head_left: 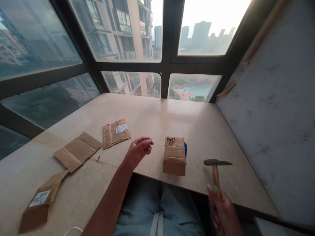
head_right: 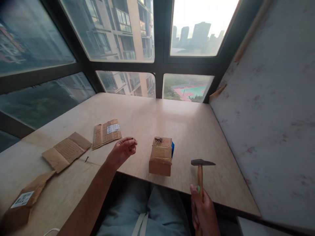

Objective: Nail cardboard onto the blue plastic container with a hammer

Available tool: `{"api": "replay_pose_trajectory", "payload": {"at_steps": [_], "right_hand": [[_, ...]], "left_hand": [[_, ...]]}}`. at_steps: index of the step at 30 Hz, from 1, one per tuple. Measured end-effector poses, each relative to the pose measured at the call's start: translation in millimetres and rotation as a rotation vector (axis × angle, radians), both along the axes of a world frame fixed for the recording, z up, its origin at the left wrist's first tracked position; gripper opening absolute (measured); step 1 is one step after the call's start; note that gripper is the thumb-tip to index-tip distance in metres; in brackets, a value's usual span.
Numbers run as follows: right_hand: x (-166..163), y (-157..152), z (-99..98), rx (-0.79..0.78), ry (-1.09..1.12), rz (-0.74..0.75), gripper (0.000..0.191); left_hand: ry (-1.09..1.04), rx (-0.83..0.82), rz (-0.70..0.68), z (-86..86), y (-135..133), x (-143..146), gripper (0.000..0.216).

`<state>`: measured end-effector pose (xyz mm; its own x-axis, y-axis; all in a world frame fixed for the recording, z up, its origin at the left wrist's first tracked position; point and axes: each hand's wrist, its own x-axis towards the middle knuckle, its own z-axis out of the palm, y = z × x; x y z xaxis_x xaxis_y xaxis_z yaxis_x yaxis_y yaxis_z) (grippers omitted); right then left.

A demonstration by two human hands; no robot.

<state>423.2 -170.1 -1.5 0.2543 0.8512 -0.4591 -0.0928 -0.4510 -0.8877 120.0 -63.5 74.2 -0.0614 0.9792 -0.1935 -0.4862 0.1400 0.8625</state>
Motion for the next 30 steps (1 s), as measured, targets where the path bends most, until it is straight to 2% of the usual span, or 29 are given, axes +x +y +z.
{"api": "replay_pose_trajectory", "payload": {"at_steps": [5,10,13,21,25,30], "right_hand": [[6.8,1.5,-8.2,-0.041,0.01,-0.013,0.057],[7.4,2.2,-6.2,-0.045,0.035,0.001,0.057],[5.4,1.3,-4.6,-0.031,0.035,-0.014,0.055],[7.0,2.8,-6.6,-0.036,0.055,-0.014,0.055],[9.2,4.4,-5.8,-0.053,0.05,0.004,0.057],[7.6,3.8,-3.5,-0.042,0.054,0.008,0.053]], "left_hand": [[0.307,0.168,-0.033,0.3,26.4,30.9,0.025],[0.425,0.213,-0.129,-0.6,49.2,52.6,0.031],[0.504,0.262,-0.139,-4.9,60.4,56.8,0.036],[0.864,0.464,-0.12,-18.8,76.7,59.7,0.02],[0.962,0.55,-0.136,-24.6,77.9,63.5,0.014],[0.987,0.57,-0.152,-31.9,80.7,64.9,0.011]]}}
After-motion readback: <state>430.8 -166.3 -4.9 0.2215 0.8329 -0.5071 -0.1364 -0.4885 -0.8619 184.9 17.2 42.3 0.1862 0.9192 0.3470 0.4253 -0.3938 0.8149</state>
